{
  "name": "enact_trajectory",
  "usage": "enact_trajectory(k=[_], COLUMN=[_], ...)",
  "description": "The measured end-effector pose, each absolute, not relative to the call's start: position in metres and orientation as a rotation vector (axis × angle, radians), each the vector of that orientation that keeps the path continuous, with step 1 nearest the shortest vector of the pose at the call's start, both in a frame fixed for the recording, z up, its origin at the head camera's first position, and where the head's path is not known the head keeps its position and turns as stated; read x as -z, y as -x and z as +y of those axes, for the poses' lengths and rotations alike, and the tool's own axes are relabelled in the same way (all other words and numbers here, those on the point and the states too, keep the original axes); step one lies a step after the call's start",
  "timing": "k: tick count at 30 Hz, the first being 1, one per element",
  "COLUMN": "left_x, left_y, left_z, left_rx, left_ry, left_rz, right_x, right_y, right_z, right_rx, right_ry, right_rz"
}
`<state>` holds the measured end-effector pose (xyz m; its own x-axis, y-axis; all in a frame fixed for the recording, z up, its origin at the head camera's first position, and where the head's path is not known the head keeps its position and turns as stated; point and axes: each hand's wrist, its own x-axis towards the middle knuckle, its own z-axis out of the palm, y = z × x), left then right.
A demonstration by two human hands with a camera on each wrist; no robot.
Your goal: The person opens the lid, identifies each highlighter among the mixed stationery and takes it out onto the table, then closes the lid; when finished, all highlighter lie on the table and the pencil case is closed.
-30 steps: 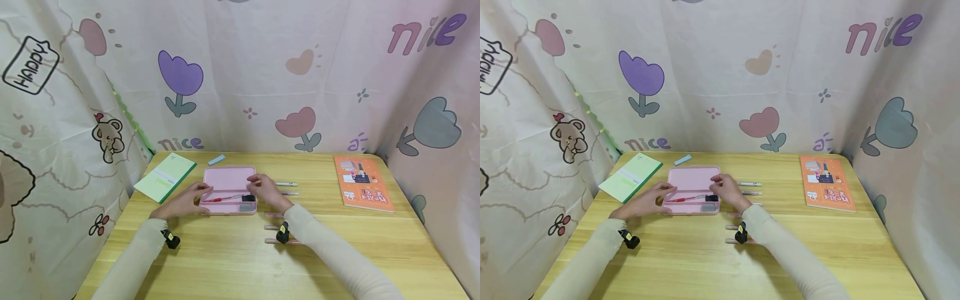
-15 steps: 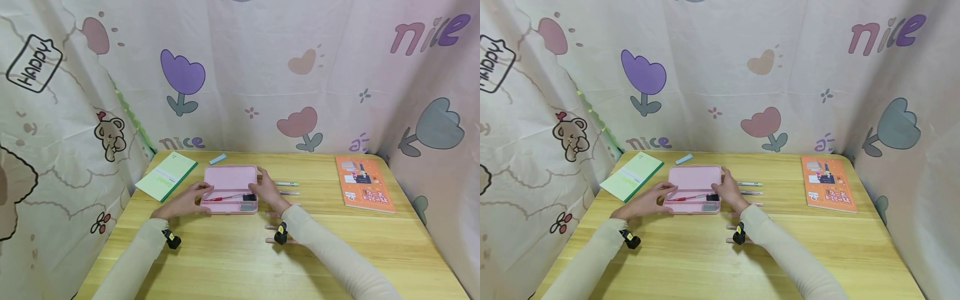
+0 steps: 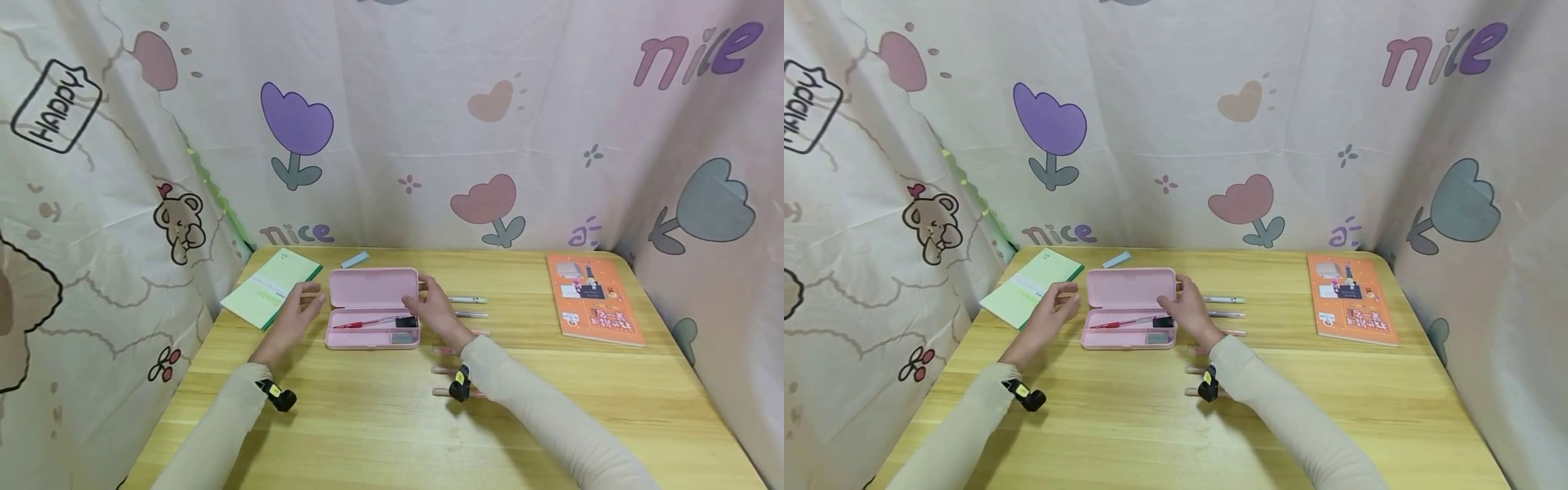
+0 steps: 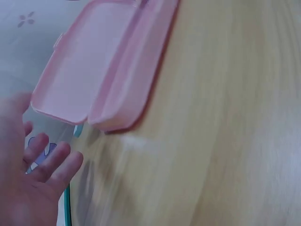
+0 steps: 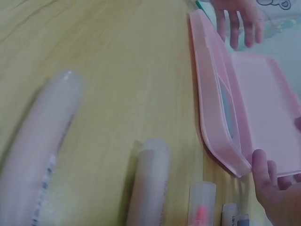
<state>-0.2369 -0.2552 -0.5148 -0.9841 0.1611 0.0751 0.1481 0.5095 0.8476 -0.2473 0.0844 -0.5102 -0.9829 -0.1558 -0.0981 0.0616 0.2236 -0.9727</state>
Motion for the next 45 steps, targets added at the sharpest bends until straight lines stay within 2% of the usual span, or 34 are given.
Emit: enact_trajectory(k=[9,18,22,45], left_x=[0.509,0.519,0.524,0.534], left_y=[0.236,0.225,0.223,0.235], left_z=[-0.257,-0.261,-0.259,-0.257], left_rx=[-1.664,-1.369,-1.360,-1.311], left_ry=[-0.202,-0.379,-0.443,-0.485], left_rz=[2.411,2.542,2.528,2.595], right_x=[0.505,0.512,0.514,0.508], right_y=[0.233,0.217,0.213,0.220], right_z=[0.093,0.113,0.114,0.104], right_rx=[1.863,1.462,1.397,1.221], right_ry=[0.096,0.500,0.598,0.680], right_rz=[2.351,2.492,2.473,2.549])
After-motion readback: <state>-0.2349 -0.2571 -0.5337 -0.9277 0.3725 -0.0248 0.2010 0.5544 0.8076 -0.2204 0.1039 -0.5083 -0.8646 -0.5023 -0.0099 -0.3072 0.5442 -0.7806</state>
